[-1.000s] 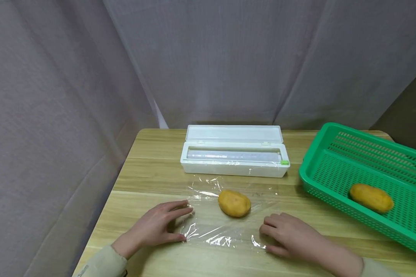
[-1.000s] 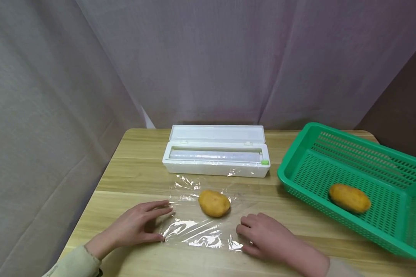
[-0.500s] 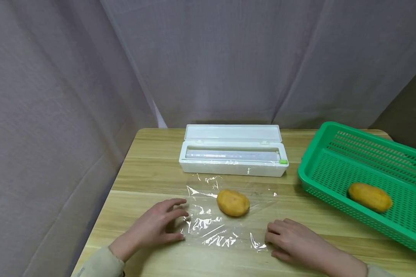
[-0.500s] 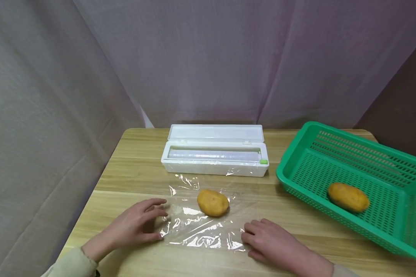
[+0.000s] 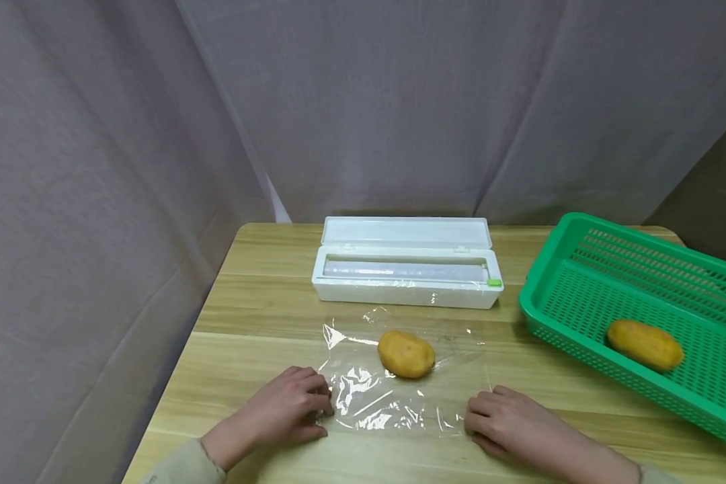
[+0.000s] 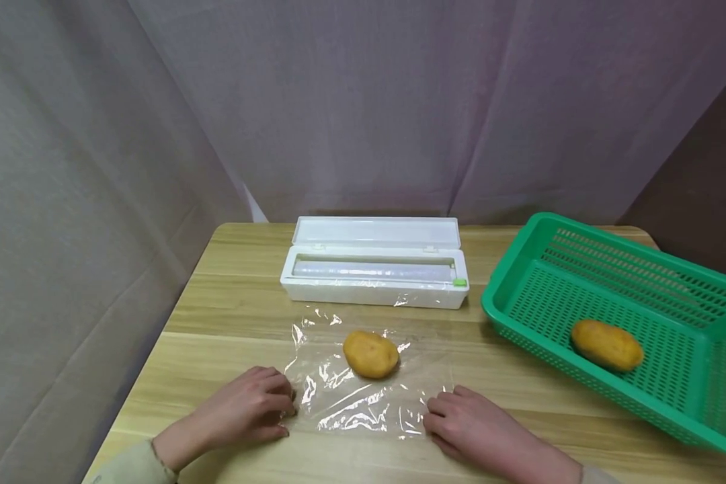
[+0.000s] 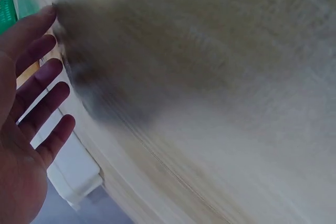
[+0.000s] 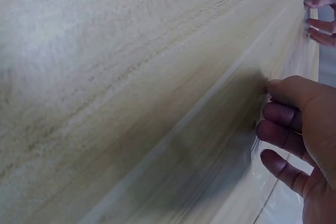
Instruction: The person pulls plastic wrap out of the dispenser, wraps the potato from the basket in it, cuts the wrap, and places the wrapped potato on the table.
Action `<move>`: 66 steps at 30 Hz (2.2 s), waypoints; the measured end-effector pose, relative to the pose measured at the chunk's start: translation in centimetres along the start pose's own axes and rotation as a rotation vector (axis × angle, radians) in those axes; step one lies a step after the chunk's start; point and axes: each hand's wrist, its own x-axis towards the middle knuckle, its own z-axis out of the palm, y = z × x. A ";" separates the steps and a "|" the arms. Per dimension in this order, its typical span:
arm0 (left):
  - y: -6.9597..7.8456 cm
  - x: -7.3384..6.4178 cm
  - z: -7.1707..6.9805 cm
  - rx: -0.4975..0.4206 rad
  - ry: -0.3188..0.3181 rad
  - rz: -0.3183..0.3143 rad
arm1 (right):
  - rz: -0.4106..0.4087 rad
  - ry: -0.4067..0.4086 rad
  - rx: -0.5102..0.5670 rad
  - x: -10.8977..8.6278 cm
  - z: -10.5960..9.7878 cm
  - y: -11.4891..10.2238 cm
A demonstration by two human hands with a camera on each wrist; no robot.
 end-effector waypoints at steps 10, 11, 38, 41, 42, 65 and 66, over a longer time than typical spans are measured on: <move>0.0 -0.5 0.5 -0.012 0.087 0.026 | 0.067 0.022 0.088 -0.4 -0.5 -0.2; 0.0 -0.6 0.5 -0.013 0.084 0.023 | 0.068 0.037 0.089 -0.4 -0.5 -0.2; -0.4 -0.2 0.1 -0.095 0.226 -0.029 | 0.146 0.068 0.170 -0.1 -1.9 0.5; -0.6 0.2 -0.7 -0.165 0.232 -0.079 | 0.173 0.066 0.169 0.2 -2.7 0.8; -0.7 0.3 -0.9 -0.181 0.232 -0.094 | 0.180 0.067 0.168 0.3 -3.0 1.0; -4.0 4.2 -1.8 -0.646 0.262 -0.453 | 0.280 0.161 0.135 3.7 -5.2 4.9; -4.1 4.3 -1.8 -0.661 0.258 -0.474 | 0.289 0.157 0.150 3.7 -5.1 5.0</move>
